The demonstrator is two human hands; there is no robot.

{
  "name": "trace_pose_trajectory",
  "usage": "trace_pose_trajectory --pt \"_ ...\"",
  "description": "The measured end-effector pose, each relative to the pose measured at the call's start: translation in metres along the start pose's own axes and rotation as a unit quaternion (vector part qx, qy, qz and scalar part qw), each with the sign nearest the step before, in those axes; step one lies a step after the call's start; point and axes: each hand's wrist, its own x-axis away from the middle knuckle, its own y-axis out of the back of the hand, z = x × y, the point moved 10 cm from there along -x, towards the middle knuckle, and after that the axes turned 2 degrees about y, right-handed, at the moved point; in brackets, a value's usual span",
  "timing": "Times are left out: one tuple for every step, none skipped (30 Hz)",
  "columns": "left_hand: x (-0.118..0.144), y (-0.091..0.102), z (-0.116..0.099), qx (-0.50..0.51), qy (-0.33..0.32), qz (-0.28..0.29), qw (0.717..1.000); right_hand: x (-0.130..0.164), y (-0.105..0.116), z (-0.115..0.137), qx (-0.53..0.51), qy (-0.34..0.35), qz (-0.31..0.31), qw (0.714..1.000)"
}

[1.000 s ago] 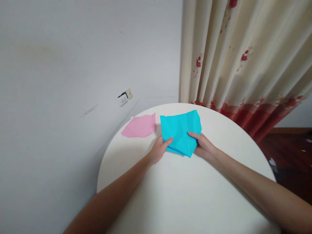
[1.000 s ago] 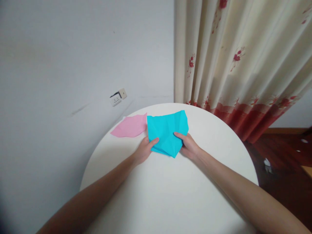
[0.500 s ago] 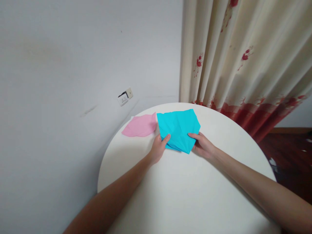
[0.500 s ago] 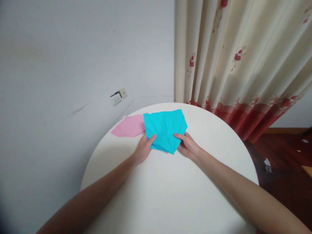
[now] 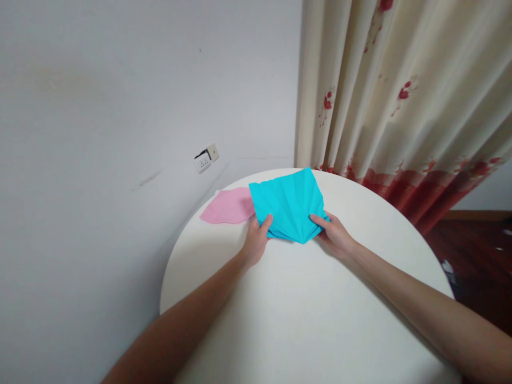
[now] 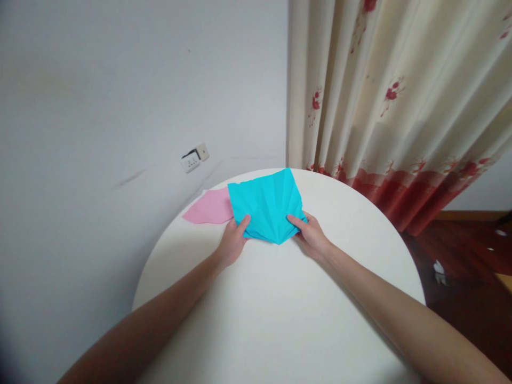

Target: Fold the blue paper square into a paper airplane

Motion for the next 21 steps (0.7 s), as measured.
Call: trace_pose_trajectory --pt "-0.001 0.002 -0.001 -0.011 0.0 -0.002 1.0 0.0 0.003 0.001 0.02 0.004 -0.009 1.0" --pt "-0.003 0.005 -0.003 -0.026 0.0 -0.007 1.0 -0.001 0.006 0.002 0.039 0.007 -0.015 0.999" --pt "-0.004 0.008 -0.005 -0.044 0.002 -0.015 0.999 -0.001 0.007 0.003 0.054 0.009 -0.016 0.998" --pt "-0.005 0.012 -0.007 -0.062 0.005 -0.025 0.998 -0.001 0.007 0.004 0.064 0.01 -0.013 0.998" --pt "-0.006 0.017 -0.009 -0.077 0.011 -0.034 0.996 -0.001 0.006 0.004 0.07 0.012 -0.006 0.997" --pt "-0.007 0.02 -0.01 -0.087 0.018 -0.042 0.995 -0.002 0.005 0.005 0.076 0.016 0.001 0.997" --pt "-0.008 0.023 -0.011 -0.09 0.027 -0.045 0.995 -0.002 0.005 0.005 0.083 0.023 0.004 0.996" --pt "-0.008 0.024 -0.011 -0.09 0.037 -0.041 0.994 -0.003 0.005 0.006 0.092 0.033 0.003 0.995" --pt "-0.007 0.024 -0.01 -0.087 0.049 -0.031 0.994 -0.004 0.007 0.007 0.104 0.045 -0.004 0.994" --pt "-0.007 0.022 -0.008 -0.084 0.066 -0.015 0.994 -0.005 0.01 0.008 0.119 0.057 -0.015 0.991" --pt "-0.005 0.019 -0.003 -0.08 0.086 0.006 0.993 -0.006 0.013 0.009 0.134 0.068 -0.028 0.988" --pt "-0.003 0.014 0.002 -0.075 0.109 0.032 0.991 -0.007 0.017 0.01 0.148 0.079 -0.041 0.985" --pt "0.0 0.009 0.008 -0.067 0.132 0.061 0.987 -0.008 0.02 0.011 0.16 0.088 -0.053 0.982" --pt "0.003 0.004 0.014 -0.057 0.153 0.091 0.982 -0.009 0.023 0.012 0.168 0.096 -0.064 0.979" --pt "0.005 -0.001 0.019 -0.047 0.17 0.12 0.977 -0.009 0.025 0.013 0.173 0.105 -0.074 0.977" --pt "0.008 -0.006 0.023 -0.038 0.182 0.144 0.972 -0.009 0.028 0.015 0.175 0.114 -0.082 0.975" --pt "0.009 -0.008 0.026 -0.032 0.188 0.159 0.969 -0.009 0.03 0.018 0.175 0.123 -0.09 0.973" --pt "0.009 -0.008 0.028 -0.028 0.19 0.164 0.968 -0.009 0.031 0.02 0.175 0.131 -0.097 0.971" --pt "0.008 -0.007 0.029 -0.025 0.188 0.158 0.969 -0.009 0.032 0.021 0.174 0.137 -0.102 0.97" --pt "0.006 -0.003 0.03 -0.022 0.186 0.143 0.972 -0.008 0.033 0.023 0.173 0.141 -0.105 0.969" --pt "0.004 0.0 0.031 -0.02 0.184 0.122 0.975 -0.008 0.033 0.023 0.173 0.144 -0.106 0.969"
